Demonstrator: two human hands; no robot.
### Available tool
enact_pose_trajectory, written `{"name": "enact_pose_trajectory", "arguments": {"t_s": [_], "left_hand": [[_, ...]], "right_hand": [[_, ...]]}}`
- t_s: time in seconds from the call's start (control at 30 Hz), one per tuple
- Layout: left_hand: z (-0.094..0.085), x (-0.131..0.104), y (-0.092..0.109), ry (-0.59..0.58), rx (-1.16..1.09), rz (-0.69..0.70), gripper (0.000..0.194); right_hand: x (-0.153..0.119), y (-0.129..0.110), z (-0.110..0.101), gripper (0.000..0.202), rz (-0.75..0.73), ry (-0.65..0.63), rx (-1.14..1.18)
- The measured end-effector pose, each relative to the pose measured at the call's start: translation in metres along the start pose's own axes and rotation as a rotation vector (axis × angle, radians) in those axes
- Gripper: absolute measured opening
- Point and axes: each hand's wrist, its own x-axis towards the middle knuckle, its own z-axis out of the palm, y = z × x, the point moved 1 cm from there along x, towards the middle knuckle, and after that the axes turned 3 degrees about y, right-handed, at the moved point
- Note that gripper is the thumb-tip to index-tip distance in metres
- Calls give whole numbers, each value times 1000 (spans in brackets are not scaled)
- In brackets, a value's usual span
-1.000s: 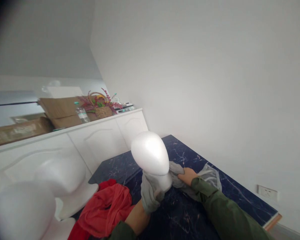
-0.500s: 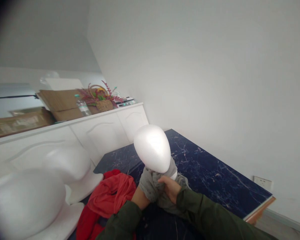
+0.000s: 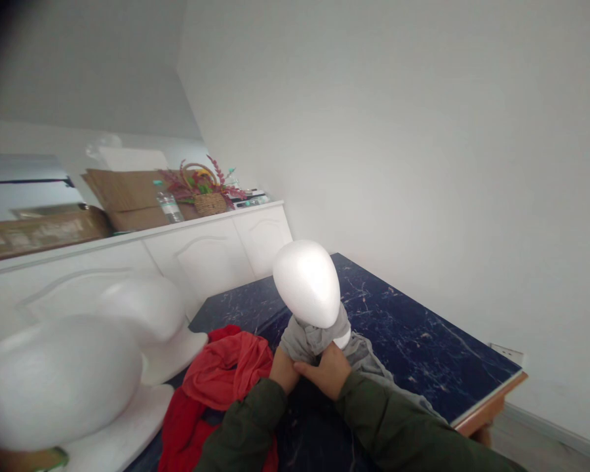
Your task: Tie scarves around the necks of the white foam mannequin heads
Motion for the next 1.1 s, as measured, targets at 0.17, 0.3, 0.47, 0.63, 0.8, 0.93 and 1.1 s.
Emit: {"name": "enact_pose_trajectory", "arguments": {"t_s": [0.17,0.3,0.47,0.63,0.8,0.93,1.1], "left_hand": [[-1,3,5,97,71,75,46],[1,7,5,54,-3,11,35],[4,12,6,-22,32,25,29],[-5,9,0,9,178,84,29],[-6,4,3,79,215,142,34],[-7,3,4,255,-115,-75,47],[-21,7,-5,395,-797,-409,51]], "right_hand": [[7,9,-8,31,70,60,-229],[16,14,-21,20,48,14,-429],[10,1,-25,27,-73,29,-413],[-3,-10,-11,41,-205,22,-481],[1,-2,1,28,-165,70,-571],[9,7,-7,16,-73,106,-542],[20,15,-30,15,-10,168,-399]]}}
